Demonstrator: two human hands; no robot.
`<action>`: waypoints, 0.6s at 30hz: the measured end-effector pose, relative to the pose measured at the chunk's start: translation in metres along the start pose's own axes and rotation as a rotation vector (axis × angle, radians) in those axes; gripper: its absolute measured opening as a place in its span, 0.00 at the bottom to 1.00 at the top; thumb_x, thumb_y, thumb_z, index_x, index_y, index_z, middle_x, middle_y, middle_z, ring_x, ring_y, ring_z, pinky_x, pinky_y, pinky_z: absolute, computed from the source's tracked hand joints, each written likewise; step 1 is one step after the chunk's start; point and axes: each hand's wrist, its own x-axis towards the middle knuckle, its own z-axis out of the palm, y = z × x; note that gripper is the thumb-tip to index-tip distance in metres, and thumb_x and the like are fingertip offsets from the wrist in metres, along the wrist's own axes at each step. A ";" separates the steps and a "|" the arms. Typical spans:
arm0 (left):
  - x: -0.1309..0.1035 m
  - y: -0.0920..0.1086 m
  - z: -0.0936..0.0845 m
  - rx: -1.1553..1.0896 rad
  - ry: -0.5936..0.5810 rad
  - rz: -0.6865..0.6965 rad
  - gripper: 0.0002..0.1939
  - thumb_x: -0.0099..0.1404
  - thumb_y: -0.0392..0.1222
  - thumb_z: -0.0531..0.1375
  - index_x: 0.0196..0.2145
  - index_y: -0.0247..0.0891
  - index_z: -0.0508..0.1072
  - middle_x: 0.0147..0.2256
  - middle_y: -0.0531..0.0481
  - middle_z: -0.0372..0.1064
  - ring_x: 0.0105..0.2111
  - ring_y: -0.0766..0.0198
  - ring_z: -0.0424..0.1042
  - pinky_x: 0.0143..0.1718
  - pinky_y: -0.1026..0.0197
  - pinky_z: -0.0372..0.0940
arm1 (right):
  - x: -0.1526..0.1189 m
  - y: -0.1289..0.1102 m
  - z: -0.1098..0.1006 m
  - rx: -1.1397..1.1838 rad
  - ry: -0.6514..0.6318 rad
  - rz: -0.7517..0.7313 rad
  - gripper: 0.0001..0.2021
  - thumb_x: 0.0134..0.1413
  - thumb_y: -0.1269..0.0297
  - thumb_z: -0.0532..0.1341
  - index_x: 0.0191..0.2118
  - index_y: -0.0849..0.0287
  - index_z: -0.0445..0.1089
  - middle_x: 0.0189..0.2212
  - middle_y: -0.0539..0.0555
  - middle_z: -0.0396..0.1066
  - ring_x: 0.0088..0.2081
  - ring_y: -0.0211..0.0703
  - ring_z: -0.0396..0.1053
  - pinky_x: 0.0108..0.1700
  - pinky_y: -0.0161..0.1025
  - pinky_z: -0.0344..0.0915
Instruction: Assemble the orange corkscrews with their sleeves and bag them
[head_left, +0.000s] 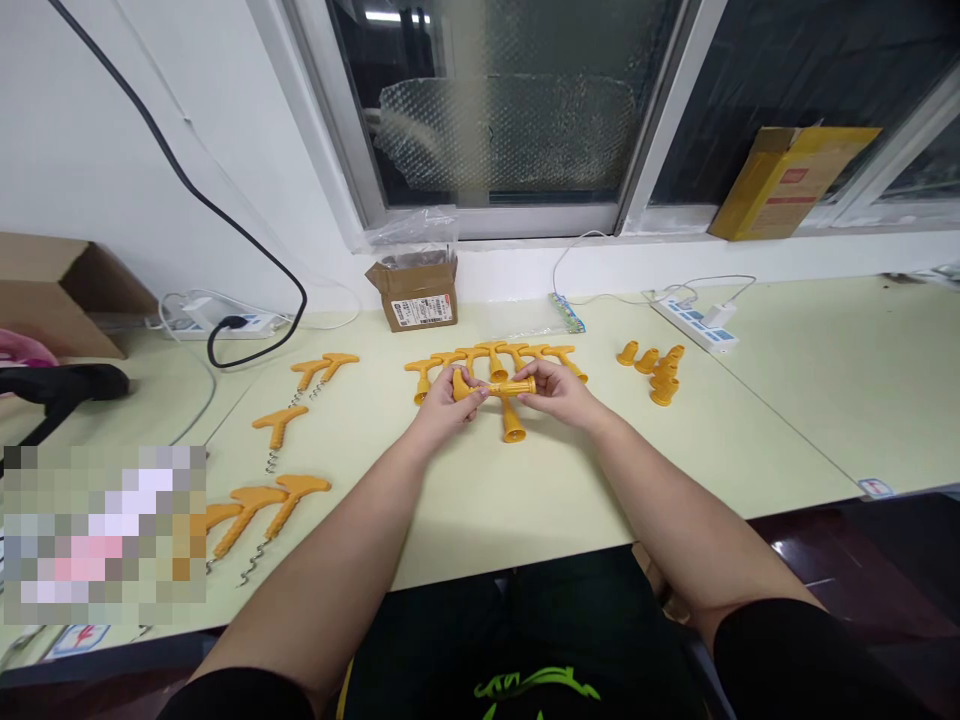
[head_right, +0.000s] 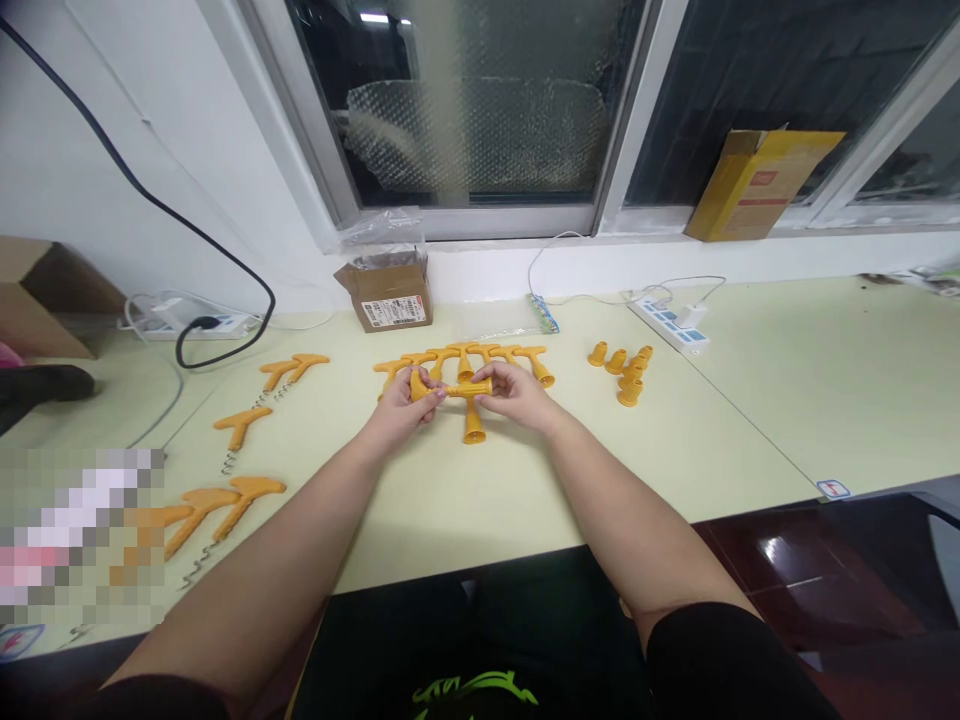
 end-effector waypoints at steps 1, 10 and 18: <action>0.000 0.001 0.002 0.006 0.017 -0.022 0.28 0.54 0.51 0.74 0.41 0.41 0.62 0.35 0.53 0.73 0.19 0.75 0.62 0.20 0.67 0.57 | 0.000 0.001 0.001 -0.010 -0.002 -0.007 0.16 0.51 0.58 0.72 0.44 0.56 0.72 0.41 0.54 0.74 0.40 0.45 0.74 0.47 0.45 0.71; -0.003 0.005 0.017 -0.063 0.018 -0.159 0.29 0.50 0.48 0.76 0.37 0.42 0.59 0.30 0.57 0.70 0.17 0.76 0.61 0.19 0.69 0.52 | 0.002 0.003 -0.005 -0.134 -0.012 -0.059 0.17 0.51 0.55 0.72 0.43 0.56 0.73 0.40 0.54 0.74 0.41 0.46 0.73 0.47 0.45 0.71; -0.006 0.000 0.024 -0.004 -0.054 0.092 0.29 0.52 0.42 0.75 0.36 0.42 0.56 0.38 0.49 0.76 0.40 0.60 0.78 0.46 0.55 0.71 | -0.002 -0.011 0.006 -0.038 -0.026 0.226 0.19 0.54 0.46 0.69 0.36 0.56 0.66 0.24 0.48 0.71 0.21 0.36 0.67 0.24 0.36 0.68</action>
